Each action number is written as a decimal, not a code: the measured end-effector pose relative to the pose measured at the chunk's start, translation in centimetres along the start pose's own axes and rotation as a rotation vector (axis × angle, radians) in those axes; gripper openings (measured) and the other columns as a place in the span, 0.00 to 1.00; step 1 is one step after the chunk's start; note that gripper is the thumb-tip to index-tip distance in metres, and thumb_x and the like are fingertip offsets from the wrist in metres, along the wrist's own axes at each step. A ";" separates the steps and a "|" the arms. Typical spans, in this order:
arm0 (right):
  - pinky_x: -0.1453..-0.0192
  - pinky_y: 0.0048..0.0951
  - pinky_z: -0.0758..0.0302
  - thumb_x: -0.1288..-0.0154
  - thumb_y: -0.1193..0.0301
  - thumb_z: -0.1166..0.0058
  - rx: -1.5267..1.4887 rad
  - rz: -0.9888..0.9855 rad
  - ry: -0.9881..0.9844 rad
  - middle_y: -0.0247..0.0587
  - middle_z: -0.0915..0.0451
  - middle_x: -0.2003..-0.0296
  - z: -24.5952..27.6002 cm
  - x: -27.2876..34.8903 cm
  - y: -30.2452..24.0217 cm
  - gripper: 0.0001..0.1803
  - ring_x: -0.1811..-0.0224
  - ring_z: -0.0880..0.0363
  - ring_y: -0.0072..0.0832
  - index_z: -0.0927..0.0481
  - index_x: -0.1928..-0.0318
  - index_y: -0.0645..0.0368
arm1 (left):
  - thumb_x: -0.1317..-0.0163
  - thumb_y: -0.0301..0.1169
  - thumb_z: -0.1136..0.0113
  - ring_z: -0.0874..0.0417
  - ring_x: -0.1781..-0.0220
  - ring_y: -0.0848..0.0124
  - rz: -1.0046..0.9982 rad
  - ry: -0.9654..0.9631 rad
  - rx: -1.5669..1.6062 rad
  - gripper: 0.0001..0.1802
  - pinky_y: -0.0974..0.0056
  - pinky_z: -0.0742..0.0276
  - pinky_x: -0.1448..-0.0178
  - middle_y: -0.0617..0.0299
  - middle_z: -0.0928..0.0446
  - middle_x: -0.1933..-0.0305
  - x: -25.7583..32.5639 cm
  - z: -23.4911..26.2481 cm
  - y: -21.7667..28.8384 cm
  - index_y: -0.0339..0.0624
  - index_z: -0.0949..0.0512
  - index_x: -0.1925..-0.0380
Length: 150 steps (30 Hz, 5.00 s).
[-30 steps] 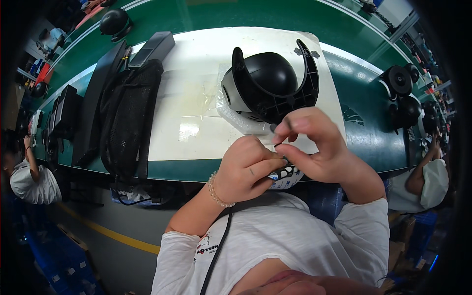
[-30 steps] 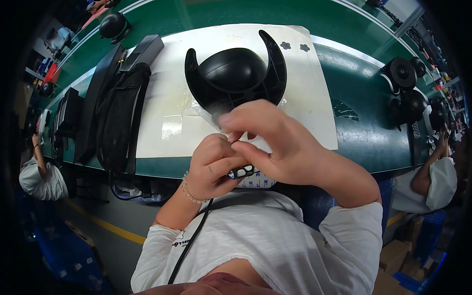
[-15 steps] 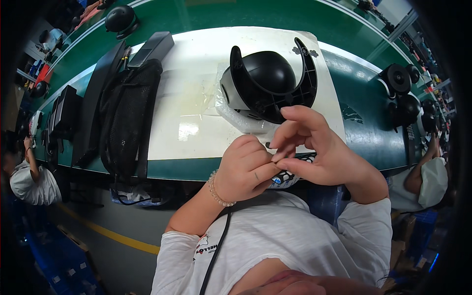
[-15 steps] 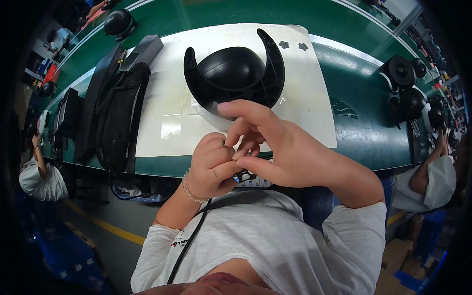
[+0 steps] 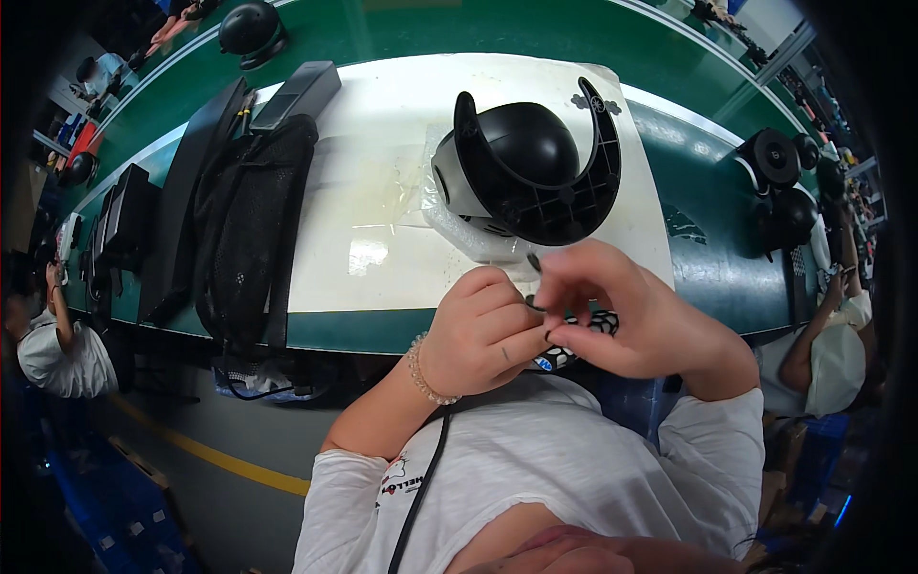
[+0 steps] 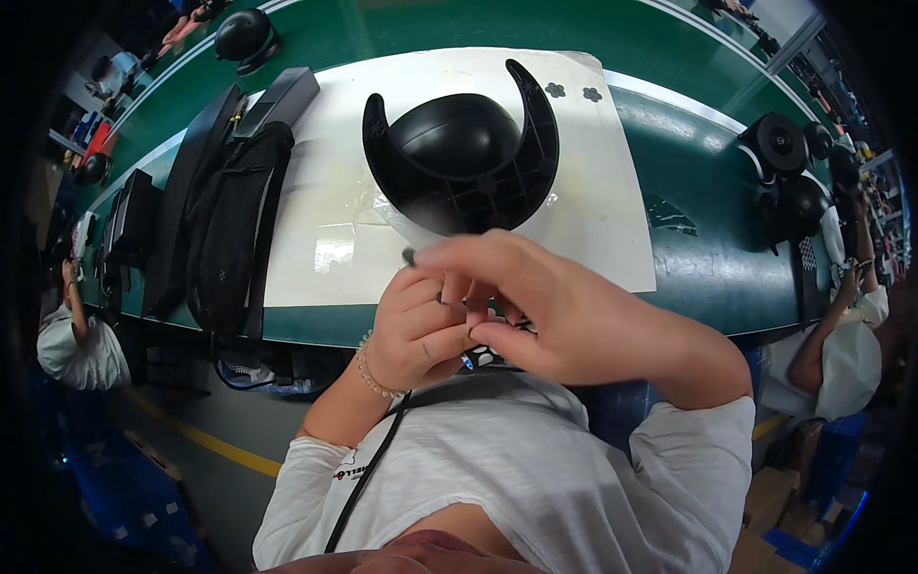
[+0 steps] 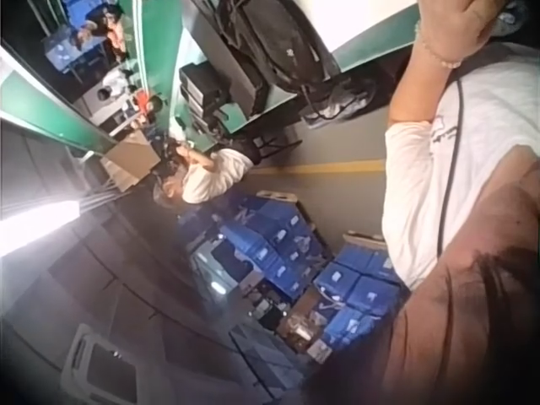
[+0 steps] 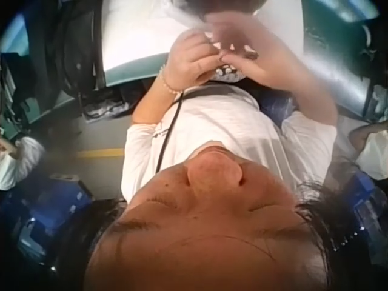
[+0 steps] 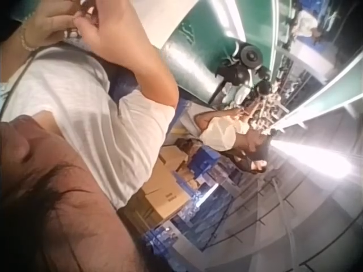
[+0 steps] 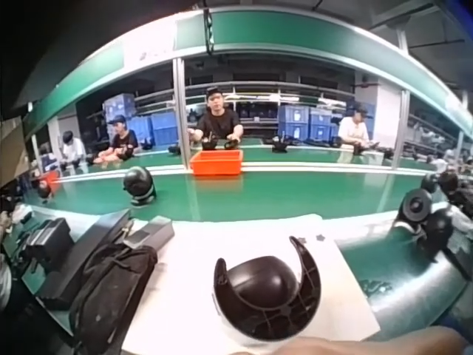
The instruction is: Manually assemble components of a black lighting fixture housing on a production line.
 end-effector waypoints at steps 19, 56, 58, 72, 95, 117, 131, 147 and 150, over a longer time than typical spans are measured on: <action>0.63 0.20 0.27 0.48 0.89 0.51 0.368 0.370 0.292 0.45 0.28 0.58 1.7 -4.3 -0.8 0.35 0.63 0.24 0.24 0.47 0.41 0.55 | 0.69 0.22 0.36 0.26 0.58 0.63 0.324 0.081 -0.109 0.20 0.63 0.36 0.51 0.38 0.53 0.34 0.4 0.9 -1.6 0.48 0.20 0.69; 0.40 0.37 0.51 0.48 0.81 0.47 1.099 0.478 0.329 0.39 0.22 0.56 2.3 -6.7 -3.3 0.26 0.54 0.24 0.30 0.36 0.47 0.56 | 0.67 0.24 0.34 0.25 0.60 0.63 0.295 0.118 -0.108 0.14 0.63 0.35 0.56 0.41 0.51 0.33 0.2 1.1 -1.5 0.43 0.22 0.74; 0.39 0.37 0.51 0.48 0.80 0.46 1.016 0.453 0.337 0.39 0.22 0.57 2.5 -6.5 -3.4 0.25 0.51 0.25 0.29 0.36 0.48 0.57 | 0.67 0.24 0.33 0.25 0.60 0.63 0.296 0.116 -0.115 0.14 0.63 0.34 0.56 0.41 0.51 0.33 0.4 1.0 -1.5 0.43 0.21 0.74; 0.40 0.32 0.42 0.39 0.70 0.53 0.207 0.111 0.552 0.39 0.28 0.52 11.0 -4.1 3.5 0.05 0.41 0.38 0.33 0.27 0.66 0.58 | 0.64 0.26 0.32 0.26 0.63 0.64 0.312 0.157 -0.112 0.14 0.64 0.35 0.61 0.41 0.48 0.35 0.4 0.7 -1.6 0.40 0.22 0.73; 0.75 0.11 0.40 0.34 0.56 0.63 -0.325 -0.116 0.384 0.35 0.24 0.59 12.0 -3.2 7.1 0.23 0.79 0.36 0.12 0.31 0.47 0.59 | 0.65 0.25 0.32 0.25 0.63 0.62 0.320 0.119 -0.158 0.12 0.64 0.33 0.60 0.42 0.50 0.34 0.5 0.5 -1.7 0.39 0.23 0.76; 0.53 0.33 0.33 0.48 0.69 0.48 1.300 0.026 0.507 0.34 0.23 0.64 22.9 -14.9 20.0 0.10 0.59 0.29 0.33 0.23 0.63 0.55 | 0.58 0.22 0.35 0.26 0.58 0.66 0.718 0.381 0.142 0.12 0.64 0.30 0.52 0.46 0.35 0.41 4.2 7.3 -4.7 0.35 0.25 0.70; 0.47 0.34 0.32 0.40 0.65 0.58 0.968 -0.165 0.126 0.38 0.26 0.53 15.2 -27.1 16.6 0.16 0.49 0.29 0.36 0.25 0.54 0.52 | 0.61 0.18 0.36 0.26 0.59 0.63 0.713 0.262 0.120 0.16 0.64 0.28 0.56 0.46 0.31 0.46 4.1 7.4 -4.5 0.34 0.26 0.68; 0.62 0.38 0.27 0.41 0.61 0.52 1.059 -0.156 0.728 0.45 0.23 0.67 19.1 -26.3 12.7 0.14 0.62 0.24 0.42 0.24 0.64 0.60 | 0.59 0.17 0.39 0.23 0.64 0.63 0.802 0.309 0.163 0.13 0.65 0.28 0.59 0.51 0.24 0.57 4.3 7.6 -4.8 0.33 0.26 0.69; 0.80 0.23 0.38 0.41 0.57 0.50 -0.080 -0.214 0.740 0.35 0.28 0.79 19.8 -19.4 11.0 0.17 0.82 0.33 0.20 0.27 0.73 0.59 | 0.58 0.16 0.40 0.23 0.68 0.64 0.748 0.318 0.158 0.12 0.66 0.29 0.63 0.54 0.22 0.67 3.5 7.9 -3.9 0.34 0.26 0.71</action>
Point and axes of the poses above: each hand's wrist, its own x-axis away from the middle knuckle, its own z-axis out of the back of the hand, y = z × x, the point moved 5 cm from there along -x, towards the middle knuckle
